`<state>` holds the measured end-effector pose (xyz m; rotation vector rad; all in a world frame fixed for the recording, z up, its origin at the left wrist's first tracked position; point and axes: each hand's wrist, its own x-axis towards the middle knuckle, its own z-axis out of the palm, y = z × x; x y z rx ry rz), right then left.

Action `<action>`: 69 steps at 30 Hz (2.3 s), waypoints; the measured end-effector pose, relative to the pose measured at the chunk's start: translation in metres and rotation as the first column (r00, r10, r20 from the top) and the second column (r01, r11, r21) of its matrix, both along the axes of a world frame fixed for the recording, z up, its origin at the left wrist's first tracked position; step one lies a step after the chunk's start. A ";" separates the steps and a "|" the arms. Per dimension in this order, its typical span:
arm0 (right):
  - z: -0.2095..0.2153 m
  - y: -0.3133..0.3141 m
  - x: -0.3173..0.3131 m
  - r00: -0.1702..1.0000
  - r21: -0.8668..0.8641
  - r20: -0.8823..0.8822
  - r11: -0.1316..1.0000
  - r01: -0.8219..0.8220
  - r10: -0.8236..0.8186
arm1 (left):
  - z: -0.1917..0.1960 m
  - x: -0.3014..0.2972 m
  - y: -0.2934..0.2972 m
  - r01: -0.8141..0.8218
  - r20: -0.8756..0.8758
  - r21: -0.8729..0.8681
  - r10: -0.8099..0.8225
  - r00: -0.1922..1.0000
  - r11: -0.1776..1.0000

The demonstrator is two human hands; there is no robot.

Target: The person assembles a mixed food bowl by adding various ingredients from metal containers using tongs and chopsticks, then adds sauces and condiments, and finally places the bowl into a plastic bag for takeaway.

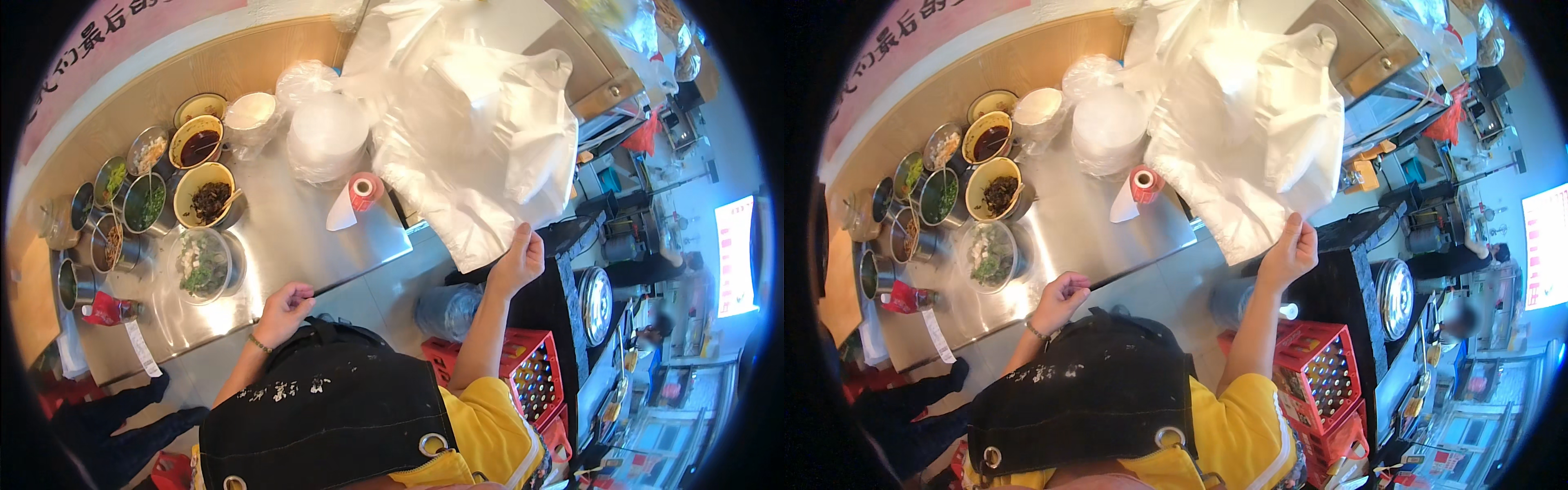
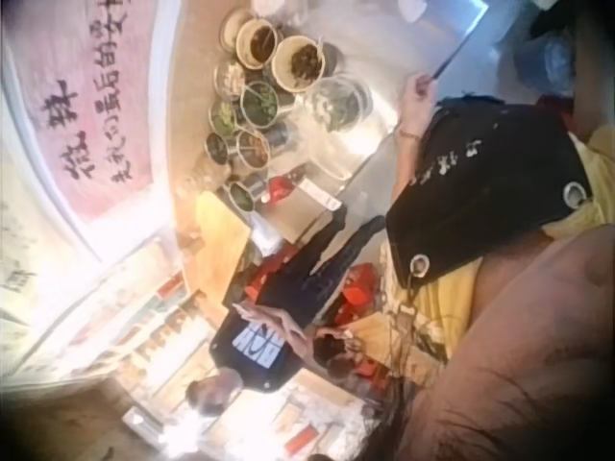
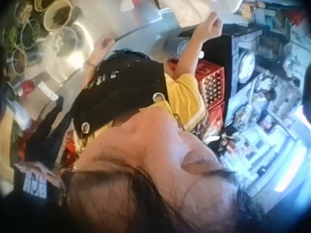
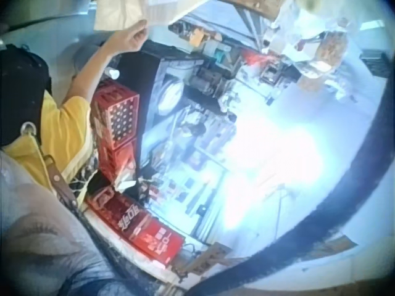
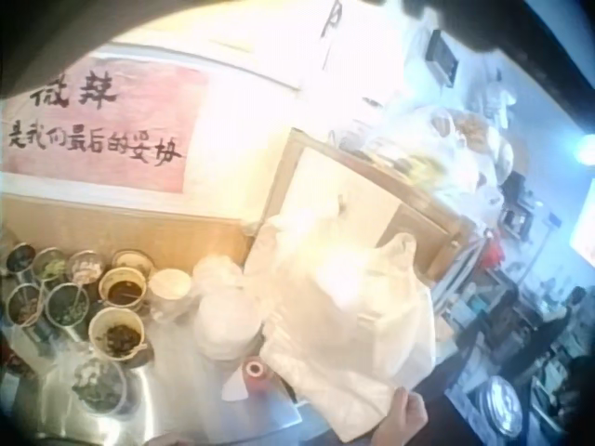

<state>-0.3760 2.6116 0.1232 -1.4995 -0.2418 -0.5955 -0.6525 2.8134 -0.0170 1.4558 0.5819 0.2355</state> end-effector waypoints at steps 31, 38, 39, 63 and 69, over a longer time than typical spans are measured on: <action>0.049 -0.062 0.011 0.988 -0.310 0.148 0.947 0.083 -0.038 | 0.105 0.156 -0.021 0.215 0.320 -0.540 -0.037 0.947 0.814; 0.032 -0.081 0.014 0.954 -0.630 0.245 0.719 0.294 -0.175 | 0.097 0.129 -0.016 0.148 0.223 -0.431 -0.054 0.973 0.890; 0.016 -0.091 0.016 0.947 -0.654 0.264 0.687 0.317 -0.185 | 0.093 0.124 -0.015 0.160 0.214 -0.412 -0.075 0.974 0.897; -0.078 0.079 -0.054 0.061 -0.039 -0.744 0.048 -0.998 0.665 | 0.066 0.022 0.009 -0.211 0.139 -0.454 0.302 0.943 0.866; -0.120 0.114 -0.082 -0.318 0.473 -0.623 0.020 -0.881 0.715 | 0.043 -0.014 0.015 -0.223 0.116 -0.544 0.336 0.935 0.809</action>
